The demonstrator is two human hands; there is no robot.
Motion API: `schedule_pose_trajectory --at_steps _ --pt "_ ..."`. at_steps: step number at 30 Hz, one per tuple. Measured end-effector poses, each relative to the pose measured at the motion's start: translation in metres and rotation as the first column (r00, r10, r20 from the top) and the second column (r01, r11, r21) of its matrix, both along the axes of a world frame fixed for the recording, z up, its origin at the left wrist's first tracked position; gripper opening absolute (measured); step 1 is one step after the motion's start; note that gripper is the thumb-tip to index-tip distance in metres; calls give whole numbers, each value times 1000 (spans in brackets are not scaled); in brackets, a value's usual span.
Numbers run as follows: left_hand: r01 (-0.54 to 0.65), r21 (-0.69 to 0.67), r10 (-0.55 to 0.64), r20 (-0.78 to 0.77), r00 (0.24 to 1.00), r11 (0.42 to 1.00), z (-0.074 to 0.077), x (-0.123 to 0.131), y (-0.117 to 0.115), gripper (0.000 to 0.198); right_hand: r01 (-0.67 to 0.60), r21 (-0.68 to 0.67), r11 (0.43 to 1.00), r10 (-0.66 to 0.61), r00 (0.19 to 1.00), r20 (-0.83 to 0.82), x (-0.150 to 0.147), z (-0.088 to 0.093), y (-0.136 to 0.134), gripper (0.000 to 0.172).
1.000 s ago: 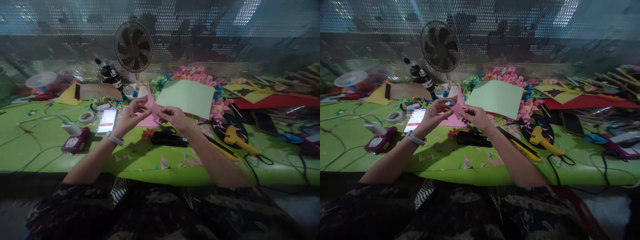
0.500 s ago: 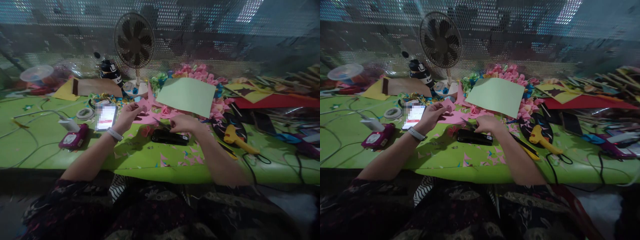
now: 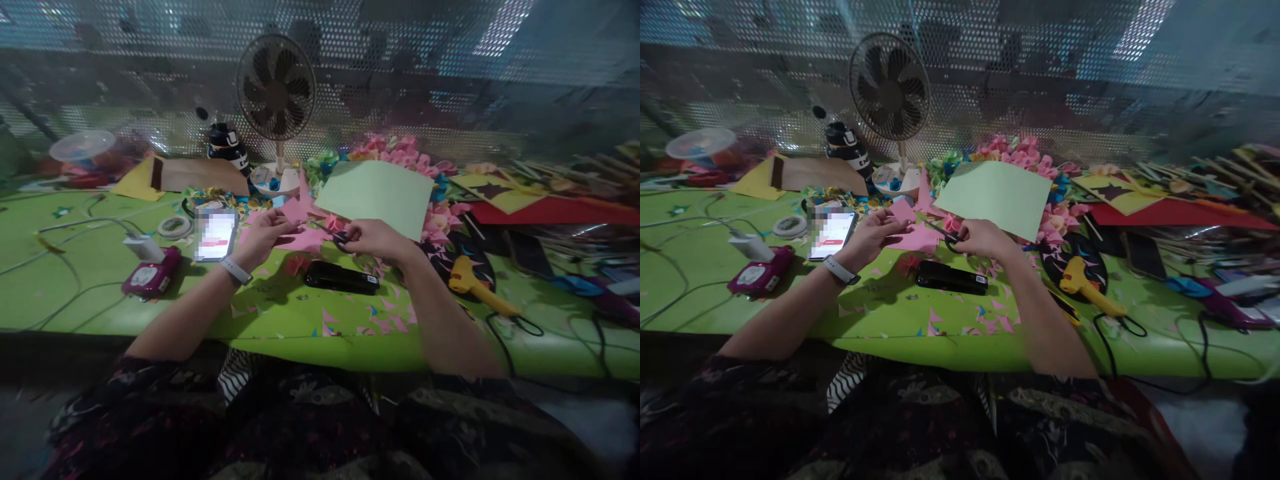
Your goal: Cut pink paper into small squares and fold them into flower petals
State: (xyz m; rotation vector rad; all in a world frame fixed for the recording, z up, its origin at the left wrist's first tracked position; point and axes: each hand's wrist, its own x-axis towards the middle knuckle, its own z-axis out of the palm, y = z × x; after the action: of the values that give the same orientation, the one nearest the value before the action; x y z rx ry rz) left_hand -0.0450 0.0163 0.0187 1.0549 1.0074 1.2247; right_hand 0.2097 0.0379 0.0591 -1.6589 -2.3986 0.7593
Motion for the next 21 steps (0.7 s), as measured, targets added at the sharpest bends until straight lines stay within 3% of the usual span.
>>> schedule_pose_trajectory --at_steps 3,7,11,21 --pt "-25 7 25 2 1000 1000 2 2 -2 32 122 -131 984 -162 917 -366 -5 -1 -2 27" --pt "-50 15 49 54 997 999 3 4 -2 34 53 -198 979 -161 799 -579 -15 -7 -6 47" --pt "-62 47 58 82 995 997 2 3 -3 34 -55 -199 978 -74 807 -586 -21 -8 -10 55" --pt "-31 83 29 28 999 996 0 2 -2 41 -138 -178 974 35 874 -485 -22 -7 -14 48"
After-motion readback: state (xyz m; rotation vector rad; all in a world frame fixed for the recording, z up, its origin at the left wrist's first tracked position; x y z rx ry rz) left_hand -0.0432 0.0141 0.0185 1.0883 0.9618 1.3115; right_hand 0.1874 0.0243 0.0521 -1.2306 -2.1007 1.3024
